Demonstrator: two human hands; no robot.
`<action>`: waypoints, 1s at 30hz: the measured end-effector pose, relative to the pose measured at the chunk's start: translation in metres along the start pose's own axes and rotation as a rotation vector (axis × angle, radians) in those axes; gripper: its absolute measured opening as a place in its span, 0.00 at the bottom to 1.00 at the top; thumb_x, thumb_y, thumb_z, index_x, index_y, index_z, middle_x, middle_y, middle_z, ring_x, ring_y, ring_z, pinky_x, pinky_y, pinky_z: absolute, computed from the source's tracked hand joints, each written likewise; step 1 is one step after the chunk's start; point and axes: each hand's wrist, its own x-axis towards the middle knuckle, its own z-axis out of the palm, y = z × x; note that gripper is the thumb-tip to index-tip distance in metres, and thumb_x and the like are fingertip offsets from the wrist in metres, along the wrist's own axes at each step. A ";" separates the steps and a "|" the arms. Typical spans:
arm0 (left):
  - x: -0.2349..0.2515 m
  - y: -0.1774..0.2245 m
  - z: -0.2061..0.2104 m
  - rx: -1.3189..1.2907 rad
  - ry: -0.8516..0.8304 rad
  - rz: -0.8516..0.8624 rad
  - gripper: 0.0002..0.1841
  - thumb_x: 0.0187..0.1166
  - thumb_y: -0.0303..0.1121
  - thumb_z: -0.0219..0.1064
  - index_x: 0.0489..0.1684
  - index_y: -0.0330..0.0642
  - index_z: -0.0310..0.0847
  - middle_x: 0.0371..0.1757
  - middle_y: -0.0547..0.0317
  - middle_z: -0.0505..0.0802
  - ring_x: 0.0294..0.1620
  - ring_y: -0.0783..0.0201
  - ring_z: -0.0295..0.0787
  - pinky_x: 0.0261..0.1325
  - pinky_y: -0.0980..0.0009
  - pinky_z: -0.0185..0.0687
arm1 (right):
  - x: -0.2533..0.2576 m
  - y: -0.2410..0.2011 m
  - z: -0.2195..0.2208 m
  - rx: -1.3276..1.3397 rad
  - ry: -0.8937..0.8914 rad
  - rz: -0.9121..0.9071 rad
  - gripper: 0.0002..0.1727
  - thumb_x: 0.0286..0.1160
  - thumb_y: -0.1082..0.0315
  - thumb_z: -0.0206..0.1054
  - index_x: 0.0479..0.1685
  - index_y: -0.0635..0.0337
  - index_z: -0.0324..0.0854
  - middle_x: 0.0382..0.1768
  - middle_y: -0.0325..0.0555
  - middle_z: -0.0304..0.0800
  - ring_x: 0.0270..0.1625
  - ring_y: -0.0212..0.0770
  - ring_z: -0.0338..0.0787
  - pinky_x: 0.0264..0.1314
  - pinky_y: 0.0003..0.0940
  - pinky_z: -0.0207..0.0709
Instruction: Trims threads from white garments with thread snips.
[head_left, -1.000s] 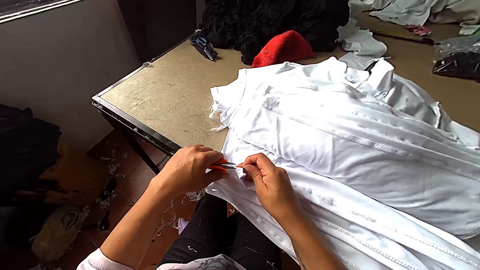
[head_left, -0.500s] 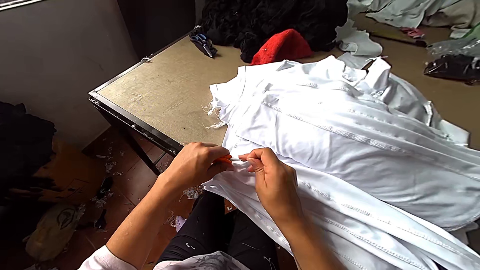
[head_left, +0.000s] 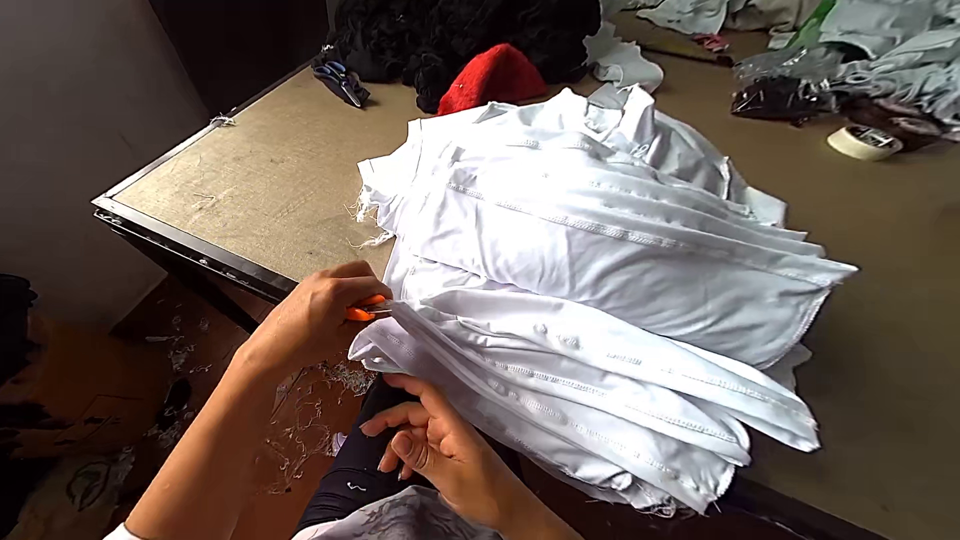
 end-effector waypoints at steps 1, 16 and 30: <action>0.011 0.002 -0.004 -0.037 0.039 0.032 0.08 0.78 0.34 0.68 0.43 0.42 0.91 0.46 0.63 0.90 0.46 0.76 0.86 0.50 0.78 0.83 | 0.000 -0.003 -0.002 0.112 0.069 0.051 0.33 0.90 0.64 0.56 0.89 0.64 0.47 0.54 0.42 0.92 0.40 0.27 0.92 0.43 0.24 0.87; 0.212 -0.018 0.048 0.153 0.315 -0.282 0.18 0.85 0.37 0.62 0.61 0.30 0.80 0.51 0.32 0.91 0.57 0.32 0.89 0.59 0.32 0.77 | -0.032 -0.082 -0.260 -1.547 0.798 0.123 0.41 0.87 0.34 0.39 0.93 0.48 0.62 0.93 0.59 0.54 0.94 0.72 0.45 0.86 0.81 0.35; 0.157 -0.043 0.021 0.226 0.231 -0.312 0.27 0.82 0.31 0.63 0.79 0.30 0.70 0.68 0.18 0.80 0.73 0.19 0.73 0.71 0.23 0.63 | -0.122 -0.051 -0.222 -1.287 1.080 0.140 0.38 0.88 0.44 0.51 0.90 0.60 0.63 0.92 0.63 0.52 0.95 0.69 0.42 0.90 0.74 0.37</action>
